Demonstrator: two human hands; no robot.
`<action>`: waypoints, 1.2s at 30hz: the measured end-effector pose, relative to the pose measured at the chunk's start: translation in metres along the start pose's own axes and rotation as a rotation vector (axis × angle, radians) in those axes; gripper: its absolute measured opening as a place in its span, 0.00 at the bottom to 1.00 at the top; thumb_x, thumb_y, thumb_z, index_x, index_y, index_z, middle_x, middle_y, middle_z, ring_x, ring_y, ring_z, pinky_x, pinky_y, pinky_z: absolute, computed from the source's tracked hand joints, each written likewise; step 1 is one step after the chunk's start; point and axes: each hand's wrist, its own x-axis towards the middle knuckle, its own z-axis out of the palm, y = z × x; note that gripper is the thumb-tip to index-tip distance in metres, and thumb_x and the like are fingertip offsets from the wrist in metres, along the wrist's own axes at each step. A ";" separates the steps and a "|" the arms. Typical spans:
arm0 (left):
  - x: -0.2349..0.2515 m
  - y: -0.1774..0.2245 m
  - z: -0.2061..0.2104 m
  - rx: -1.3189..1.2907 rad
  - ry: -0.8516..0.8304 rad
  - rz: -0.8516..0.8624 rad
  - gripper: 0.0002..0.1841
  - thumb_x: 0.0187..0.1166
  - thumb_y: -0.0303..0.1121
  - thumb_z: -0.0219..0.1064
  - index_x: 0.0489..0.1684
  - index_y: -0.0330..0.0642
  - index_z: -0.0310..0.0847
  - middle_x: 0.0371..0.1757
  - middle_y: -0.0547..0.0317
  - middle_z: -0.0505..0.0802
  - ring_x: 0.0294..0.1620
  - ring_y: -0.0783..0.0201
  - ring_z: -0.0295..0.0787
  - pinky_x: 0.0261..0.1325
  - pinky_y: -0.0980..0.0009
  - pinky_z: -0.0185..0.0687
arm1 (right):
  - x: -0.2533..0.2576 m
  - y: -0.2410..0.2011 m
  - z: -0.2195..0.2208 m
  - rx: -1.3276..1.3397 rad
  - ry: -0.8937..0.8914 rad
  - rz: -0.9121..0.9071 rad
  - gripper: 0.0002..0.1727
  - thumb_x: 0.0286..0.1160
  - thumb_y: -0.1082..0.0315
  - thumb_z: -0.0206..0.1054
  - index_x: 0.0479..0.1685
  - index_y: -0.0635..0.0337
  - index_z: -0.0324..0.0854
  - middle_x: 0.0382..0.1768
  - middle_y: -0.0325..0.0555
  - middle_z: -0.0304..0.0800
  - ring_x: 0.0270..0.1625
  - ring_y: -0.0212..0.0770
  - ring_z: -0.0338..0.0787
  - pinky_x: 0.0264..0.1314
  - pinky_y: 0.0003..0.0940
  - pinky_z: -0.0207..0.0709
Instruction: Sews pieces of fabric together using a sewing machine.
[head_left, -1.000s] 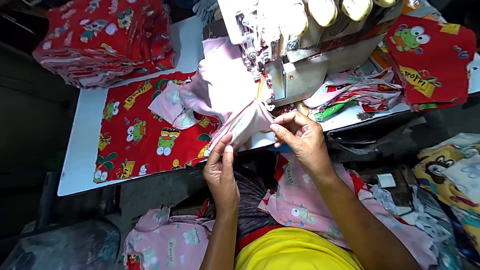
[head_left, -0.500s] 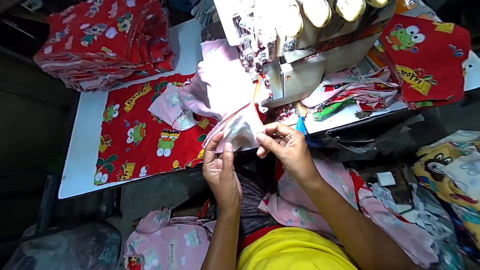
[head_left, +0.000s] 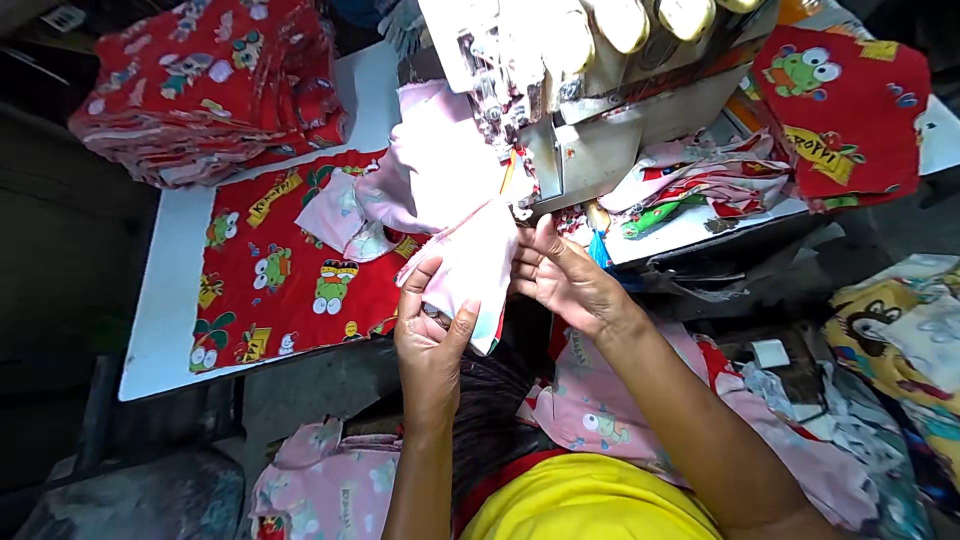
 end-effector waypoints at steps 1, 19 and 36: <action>0.001 0.000 -0.003 0.030 0.002 0.012 0.33 0.72 0.17 0.69 0.81 0.48 0.71 0.67 0.61 0.88 0.54 0.68 0.92 0.48 0.74 0.93 | -0.002 -0.002 0.003 -0.060 0.025 -0.068 0.15 0.88 0.57 0.62 0.61 0.57 0.82 0.48 0.41 0.92 0.47 0.33 0.93 0.54 0.33 0.89; 0.011 -0.018 -0.013 0.254 0.004 0.246 0.22 0.81 0.22 0.66 0.75 0.45 0.79 0.72 0.65 0.86 0.58 0.73 0.89 0.59 0.77 0.87 | -0.014 -0.004 -0.004 -0.741 0.173 -0.415 0.12 0.71 0.79 0.73 0.53 0.66 0.87 0.40 0.43 0.93 0.38 0.27 0.91 0.43 0.20 0.86; 0.004 0.013 0.002 0.485 -0.063 0.135 0.40 0.68 0.33 0.81 0.85 0.63 0.70 0.71 0.63 0.82 0.24 0.78 0.82 0.20 0.82 0.80 | -0.044 -0.014 -0.018 -0.873 0.307 -0.424 0.06 0.76 0.73 0.71 0.48 0.60 0.89 0.40 0.39 0.93 0.34 0.30 0.91 0.40 0.24 0.89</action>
